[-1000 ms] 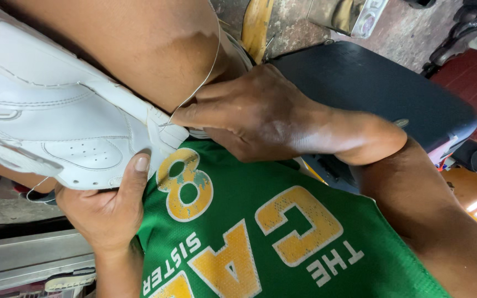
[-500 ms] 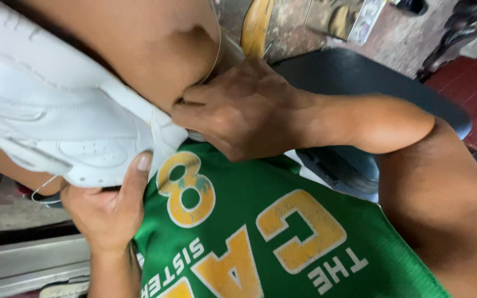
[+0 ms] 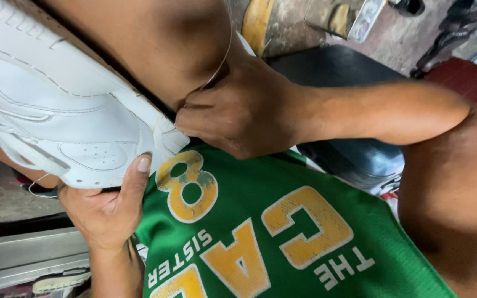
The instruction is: The person stitches the upper of a white sneaker using a needle and thread, then trims the thread with scissors. They apply glue to the stitched area and press it with a small tool to secure the repair.
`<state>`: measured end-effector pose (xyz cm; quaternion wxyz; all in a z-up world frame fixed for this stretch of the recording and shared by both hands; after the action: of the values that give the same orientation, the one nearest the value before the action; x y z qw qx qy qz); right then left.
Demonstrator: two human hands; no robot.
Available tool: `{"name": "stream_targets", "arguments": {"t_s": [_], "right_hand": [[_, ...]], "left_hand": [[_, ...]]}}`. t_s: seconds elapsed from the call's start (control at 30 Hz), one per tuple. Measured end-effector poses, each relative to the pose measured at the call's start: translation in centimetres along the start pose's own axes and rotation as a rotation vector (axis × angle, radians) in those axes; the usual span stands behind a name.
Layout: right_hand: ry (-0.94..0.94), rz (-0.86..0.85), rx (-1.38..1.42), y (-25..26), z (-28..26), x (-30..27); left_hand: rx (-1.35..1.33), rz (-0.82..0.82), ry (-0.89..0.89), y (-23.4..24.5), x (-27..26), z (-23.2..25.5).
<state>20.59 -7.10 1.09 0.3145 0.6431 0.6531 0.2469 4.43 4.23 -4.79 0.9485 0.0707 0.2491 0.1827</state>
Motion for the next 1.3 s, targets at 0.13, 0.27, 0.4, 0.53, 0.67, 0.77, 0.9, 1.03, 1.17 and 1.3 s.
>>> {"name": "stream_targets", "arguments": {"t_s": [0.13, 0.27, 0.4, 0.53, 0.67, 0.77, 0.9, 1.03, 1.17, 1.3], "right_hand": [[0.040, 0.044, -0.081, 0.1, -0.9, 0.7], [0.003, 0.031, -0.009, -0.9, -1.2, 0.9], [-0.065, -0.036, 0.040, -2.3, -0.9, 0.9], [-0.055, 0.037, -0.007, -2.2, -1.6, 1.1], [-0.018, 0.122, -0.029, -1.9, -2.2, 1.8], [-0.006, 0.140, -0.011, -2.1, -2.7, 2.4], [-0.030, 0.110, -0.039, -1.9, -1.8, 2.1], [-0.036, 0.076, 0.139, -0.5, 0.6, 0.8], [-0.103, -0.044, 0.508, -0.1, 3.5, -0.4], [-0.112, 0.001, 0.703, 0.8, 5.8, -2.5]], "left_hand": [[0.007, 0.014, -0.057, 0.7, -0.1, 0.3], [-0.024, 0.019, -0.018, 1.2, -0.2, 0.3], [-0.038, 0.040, 0.014, 1.6, -0.2, 0.0], [-0.021, 0.035, -0.008, 1.7, -0.4, -0.1], [-0.014, 0.049, -0.026, 1.7, -0.4, 0.1], [-0.056, 0.051, -0.001, 1.6, -0.3, 0.4], [-0.038, 0.019, -0.026, 0.9, -0.1, 1.4], [-0.159, 0.159, 0.116, 3.1, -3.1, -0.6], [-0.446, 0.383, 0.063, 8.6, -8.0, -3.9], [-0.344, 0.470, 0.170, 10.5, -9.8, -7.6]]}}
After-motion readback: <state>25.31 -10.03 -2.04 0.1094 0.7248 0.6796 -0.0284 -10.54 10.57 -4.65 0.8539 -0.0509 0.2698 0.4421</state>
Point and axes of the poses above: each hand's wrist, its own x-axis towards the middle knuckle, its own y-axis out of the back of the hand, z = x × y, the point moved 9 cm from there along x, towards the middle knuckle, and after that the axes turned 3 degrees about -x, right-handed, at the moved point
